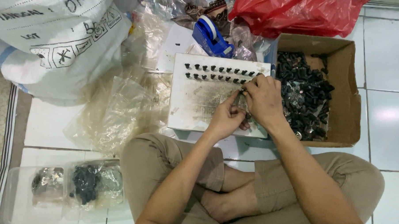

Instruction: The person sits on the floor and repeatedly picks up small black plastic components from a cardboard box. They join two pieces together by hand and place the assembled unit into a white tray with multiple slots. The process is repeated continuously as the tray gradually fills.

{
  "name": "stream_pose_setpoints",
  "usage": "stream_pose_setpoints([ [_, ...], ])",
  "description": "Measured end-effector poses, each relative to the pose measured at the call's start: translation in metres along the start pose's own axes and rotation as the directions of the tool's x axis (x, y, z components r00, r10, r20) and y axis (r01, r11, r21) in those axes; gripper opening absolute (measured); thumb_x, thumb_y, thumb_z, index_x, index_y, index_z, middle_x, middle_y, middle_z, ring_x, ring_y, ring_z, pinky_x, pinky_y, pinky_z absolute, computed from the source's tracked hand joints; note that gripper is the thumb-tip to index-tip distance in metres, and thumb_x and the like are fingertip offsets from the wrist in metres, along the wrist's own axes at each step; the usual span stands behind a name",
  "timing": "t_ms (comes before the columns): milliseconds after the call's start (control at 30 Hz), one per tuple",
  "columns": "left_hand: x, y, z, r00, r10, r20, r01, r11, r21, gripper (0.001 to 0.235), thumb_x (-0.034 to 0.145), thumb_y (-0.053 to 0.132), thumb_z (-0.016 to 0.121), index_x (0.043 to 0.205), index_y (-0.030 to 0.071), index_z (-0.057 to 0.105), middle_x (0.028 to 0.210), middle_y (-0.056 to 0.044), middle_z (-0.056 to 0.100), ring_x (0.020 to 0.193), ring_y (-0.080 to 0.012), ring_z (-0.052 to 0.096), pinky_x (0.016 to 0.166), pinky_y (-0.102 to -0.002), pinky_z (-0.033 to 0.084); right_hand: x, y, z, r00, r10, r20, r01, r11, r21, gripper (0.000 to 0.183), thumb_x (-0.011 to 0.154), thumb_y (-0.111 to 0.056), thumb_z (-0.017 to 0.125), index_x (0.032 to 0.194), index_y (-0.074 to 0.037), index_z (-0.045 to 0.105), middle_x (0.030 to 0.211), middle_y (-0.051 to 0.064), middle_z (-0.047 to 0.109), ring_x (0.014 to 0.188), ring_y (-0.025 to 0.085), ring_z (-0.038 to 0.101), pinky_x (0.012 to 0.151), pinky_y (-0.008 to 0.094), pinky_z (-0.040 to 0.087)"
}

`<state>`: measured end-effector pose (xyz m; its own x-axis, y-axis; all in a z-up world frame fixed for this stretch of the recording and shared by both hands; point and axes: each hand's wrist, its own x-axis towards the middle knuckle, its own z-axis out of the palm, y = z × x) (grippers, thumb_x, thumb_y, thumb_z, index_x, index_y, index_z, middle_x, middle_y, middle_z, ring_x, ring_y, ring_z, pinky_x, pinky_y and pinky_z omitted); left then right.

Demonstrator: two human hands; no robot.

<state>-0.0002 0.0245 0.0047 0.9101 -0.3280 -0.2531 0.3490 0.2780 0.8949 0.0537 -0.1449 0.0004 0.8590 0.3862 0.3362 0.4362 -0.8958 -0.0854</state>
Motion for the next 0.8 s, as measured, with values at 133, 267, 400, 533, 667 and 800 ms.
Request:
stream_pose_setpoints([
  [133,0.001,-0.001,-0.001,1.0,0.0,-0.004,0.0,1.0,0.022,0.075,0.089,-0.008,0.054,0.157,-0.011,0.023,0.096,-0.03,0.069,0.068,-0.0334,0.074,0.057,-0.04,0.067,-0.001,0.002,0.003,1.0,0.018,0.02,-0.018,1.0,0.008,0.014,0.087,-0.024,0.077,0.099,-0.02,0.072,0.096,0.003,0.057,0.095,0.027,0.058,0.091,0.041,0.038],
  [267,0.003,-0.006,-0.002,1.0,-0.006,-0.009,0.007,1.0,0.007,0.076,0.089,-0.009,0.054,0.158,-0.011,0.022,0.096,-0.031,0.069,0.069,-0.0349,0.074,0.058,-0.041,0.067,-0.001,-0.002,-0.002,1.0,0.023,0.02,-0.023,0.999,0.034,0.02,0.084,-0.024,0.08,0.102,-0.019,0.073,0.096,0.003,0.057,0.094,0.027,0.057,0.091,0.041,0.038],
  [400,0.0,-0.004,-0.001,1.0,0.001,-0.009,-0.001,1.0,0.017,0.077,0.088,-0.009,0.054,0.158,-0.009,0.021,0.097,-0.028,0.069,0.073,-0.0337,0.074,0.06,-0.04,0.067,0.001,-0.007,-0.013,0.999,0.032,0.01,-0.033,0.997,0.076,0.021,0.084,-0.022,0.082,0.102,-0.017,0.071,0.095,0.002,0.054,0.092,0.026,0.056,0.088,0.04,0.039],
  [533,-0.01,0.017,0.003,0.998,0.042,-0.045,-0.034,0.983,0.179,0.068,0.094,-0.001,0.057,0.157,-0.005,0.032,0.098,-0.025,0.07,0.078,-0.0273,0.073,0.06,-0.039,0.065,0.009,-0.002,-0.035,0.998,0.067,-0.012,-0.065,0.989,0.131,0.02,0.086,-0.02,0.081,0.103,-0.017,0.072,0.095,0.001,0.053,0.09,0.024,0.055,0.085,0.038,0.039],
  [667,-0.026,0.023,0.022,0.936,0.35,0.028,-0.32,0.82,0.474,0.041,0.1,0.011,0.057,0.14,0.001,0.056,0.082,-0.013,0.064,0.067,-0.0207,0.058,0.059,-0.035,0.047,0.004,0.026,-0.076,0.983,0.168,0.077,-0.183,0.946,0.266,0.024,0.092,-0.021,0.077,0.111,-0.008,0.071,0.1,0.01,0.057,0.1,0.035,0.056,0.084,0.046,0.043],
  [800,-0.021,0.008,0.054,0.827,0.528,0.192,-0.498,0.53,0.686,0.029,0.095,0.003,0.06,0.122,0.003,0.069,0.084,-0.016,0.072,0.07,-0.0282,0.069,0.052,-0.032,0.058,0.002,0.074,-0.111,0.833,0.272,0.482,-0.443,0.849,0.286,0.022,0.09,-0.016,0.073,0.106,-0.002,0.076,0.095,0.023,0.072,0.088,0.042,0.071,0.072,0.049,0.057],
])
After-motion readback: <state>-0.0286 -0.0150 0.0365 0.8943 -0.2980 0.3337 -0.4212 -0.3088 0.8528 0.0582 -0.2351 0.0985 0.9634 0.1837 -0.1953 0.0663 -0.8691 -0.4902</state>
